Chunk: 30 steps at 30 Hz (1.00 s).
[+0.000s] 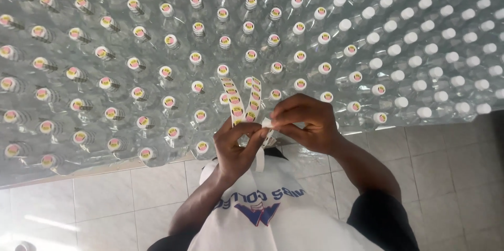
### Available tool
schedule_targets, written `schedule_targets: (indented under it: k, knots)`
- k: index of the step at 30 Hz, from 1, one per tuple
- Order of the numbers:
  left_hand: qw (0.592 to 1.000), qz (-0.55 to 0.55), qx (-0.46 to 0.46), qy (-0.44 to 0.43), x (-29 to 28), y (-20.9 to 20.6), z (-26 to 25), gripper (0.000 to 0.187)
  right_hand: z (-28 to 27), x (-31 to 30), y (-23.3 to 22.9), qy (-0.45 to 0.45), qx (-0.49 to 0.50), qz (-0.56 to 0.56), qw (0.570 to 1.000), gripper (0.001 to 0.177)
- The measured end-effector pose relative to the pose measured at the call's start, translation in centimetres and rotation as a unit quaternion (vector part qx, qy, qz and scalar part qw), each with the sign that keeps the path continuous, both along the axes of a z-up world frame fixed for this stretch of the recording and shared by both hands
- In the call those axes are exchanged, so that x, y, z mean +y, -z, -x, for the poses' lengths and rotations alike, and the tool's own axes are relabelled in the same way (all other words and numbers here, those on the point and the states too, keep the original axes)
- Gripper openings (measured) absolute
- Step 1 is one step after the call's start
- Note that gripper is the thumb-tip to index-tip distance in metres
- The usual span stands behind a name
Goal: Manually applying small circular labels to the caps of plastic water bottles.
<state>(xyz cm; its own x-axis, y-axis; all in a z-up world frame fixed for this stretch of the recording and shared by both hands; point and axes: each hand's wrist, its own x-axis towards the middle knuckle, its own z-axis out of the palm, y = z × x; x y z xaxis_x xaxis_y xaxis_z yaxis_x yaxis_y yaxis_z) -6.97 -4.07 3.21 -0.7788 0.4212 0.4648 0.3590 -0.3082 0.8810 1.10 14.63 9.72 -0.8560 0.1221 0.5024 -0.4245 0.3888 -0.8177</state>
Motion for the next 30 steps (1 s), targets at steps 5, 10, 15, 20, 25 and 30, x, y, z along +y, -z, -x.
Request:
schedule_targets:
  k: [5,10,15,20,25,30]
  knots:
    - [0.998,-0.024,-0.052,0.038,-0.5,0.1,0.5,0.007,1.3,2.9,1.8,0.037,0.006,0.056,0.998,0.009]
    - [0.998,-0.014,-0.042,0.040,-0.2,0.9,-1.1,0.009,8.8,16.5,3.2,0.180,-0.086,0.039,0.979,0.017]
    - [0.998,-0.013,-0.035,0.043,1.3,0.8,-1.8,0.016,14.5,31.2,8.9,0.296,-0.222,-0.071,0.926,0.006]
    - [0.999,0.008,-0.046,-0.015,2.6,2.1,-2.6,0.013,16.0,34.9,12.2,0.231,-0.286,-0.044,0.929,0.003]
    - [0.998,0.027,-0.044,-0.021,3.4,2.2,-2.9,0.013,16.3,36.1,13.7,0.217,-0.292,-0.030,0.931,0.004]
    - [0.999,0.028,-0.040,-0.014,3.8,2.0,-2.8,0.013,16.4,35.8,13.6,0.218,-0.287,-0.027,0.933,0.005]
